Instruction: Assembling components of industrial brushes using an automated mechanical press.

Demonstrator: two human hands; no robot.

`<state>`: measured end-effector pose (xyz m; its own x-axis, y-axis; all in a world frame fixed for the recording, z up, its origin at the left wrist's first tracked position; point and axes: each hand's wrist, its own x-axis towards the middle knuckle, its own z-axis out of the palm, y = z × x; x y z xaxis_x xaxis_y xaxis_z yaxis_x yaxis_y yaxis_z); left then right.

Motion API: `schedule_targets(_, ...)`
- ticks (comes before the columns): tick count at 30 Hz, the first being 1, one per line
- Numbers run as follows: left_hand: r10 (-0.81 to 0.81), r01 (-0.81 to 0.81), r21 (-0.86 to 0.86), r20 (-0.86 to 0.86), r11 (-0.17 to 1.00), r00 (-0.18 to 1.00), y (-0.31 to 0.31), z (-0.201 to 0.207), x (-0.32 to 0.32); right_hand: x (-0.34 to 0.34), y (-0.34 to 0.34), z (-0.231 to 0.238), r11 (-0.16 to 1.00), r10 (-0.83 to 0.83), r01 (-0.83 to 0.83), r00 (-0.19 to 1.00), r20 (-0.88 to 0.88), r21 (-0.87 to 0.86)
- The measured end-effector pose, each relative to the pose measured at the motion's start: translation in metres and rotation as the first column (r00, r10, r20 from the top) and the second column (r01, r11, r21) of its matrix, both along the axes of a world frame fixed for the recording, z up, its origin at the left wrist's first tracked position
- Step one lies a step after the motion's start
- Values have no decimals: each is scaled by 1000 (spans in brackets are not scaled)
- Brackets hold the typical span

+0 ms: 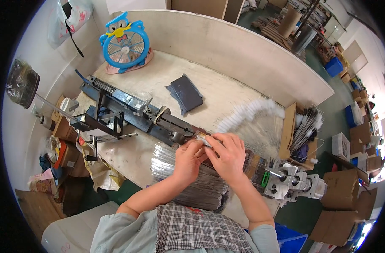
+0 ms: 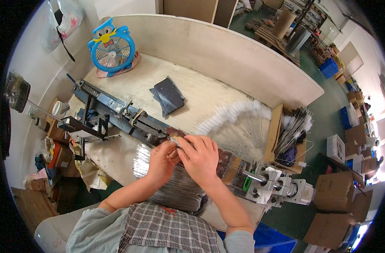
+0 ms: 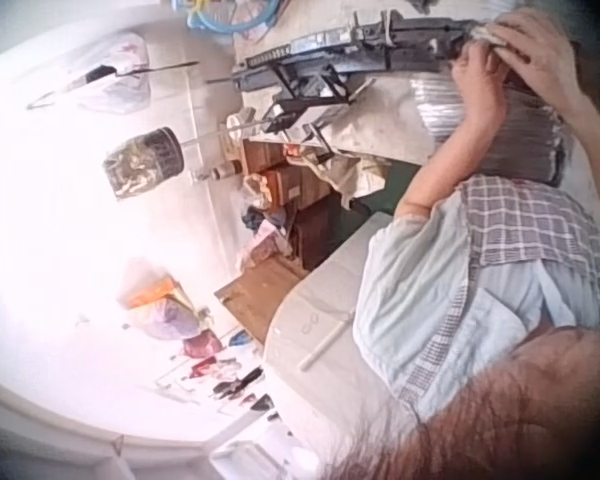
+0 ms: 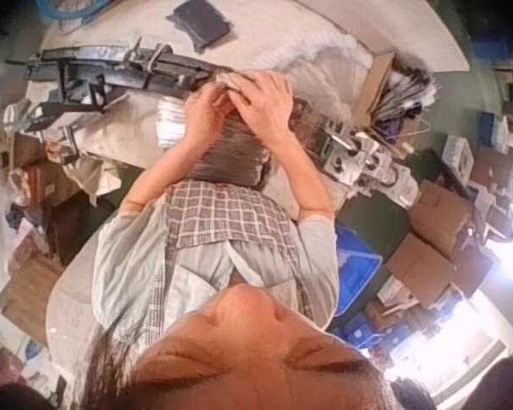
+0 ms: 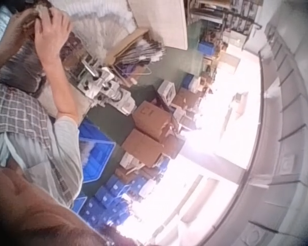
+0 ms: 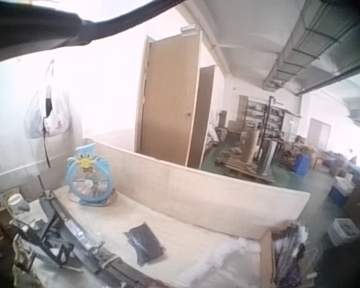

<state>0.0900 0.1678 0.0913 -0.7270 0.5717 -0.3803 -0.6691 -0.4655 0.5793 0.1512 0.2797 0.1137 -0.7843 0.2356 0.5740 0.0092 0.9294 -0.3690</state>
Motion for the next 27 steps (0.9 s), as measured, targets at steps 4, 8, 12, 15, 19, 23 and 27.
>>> schedule_targets(4, 5, -5, -14, -13, 1000, 1000, 0, 5, 0, -2, -2, -1, 1000, -16, 16, 1000, 2, 25)
schedule_targets(8, 10, -10, -3, 23, 1000, 1000, -1, 5, 0, -2, 0, -1, 1000, 1, -1, 1000, 10, 23)
schedule_targets(12, 8, -10, 55, 30, 998, 1000, -5, -3, 0, -5, -4, 1, 1000, -5, 5, 1000, -1, -2)
schedule_targets(15, 1, -4, 111, 26, 994, 1000, -6, -13, -2, -9, -8, -2, 999, -18, 18, 1000, -21, 34)
schedule_targets(19, 18, -19, 28, 27, 999, 999, -5, -13, -1, -11, -10, -1, 999, -28, 28, 999, -16, 18)
schedule_targets(23, 13, -15, 66, 20, 998, 1000, -6, -15, 0, -13, -11, -4, 999, -40, 41, 999, -29, 25)
schedule_targets(27, 33, -34, 31, 32, 999, 999, -2, -3, 0, -8, -8, 1, 999, -28, 29, 999, -41, 26)
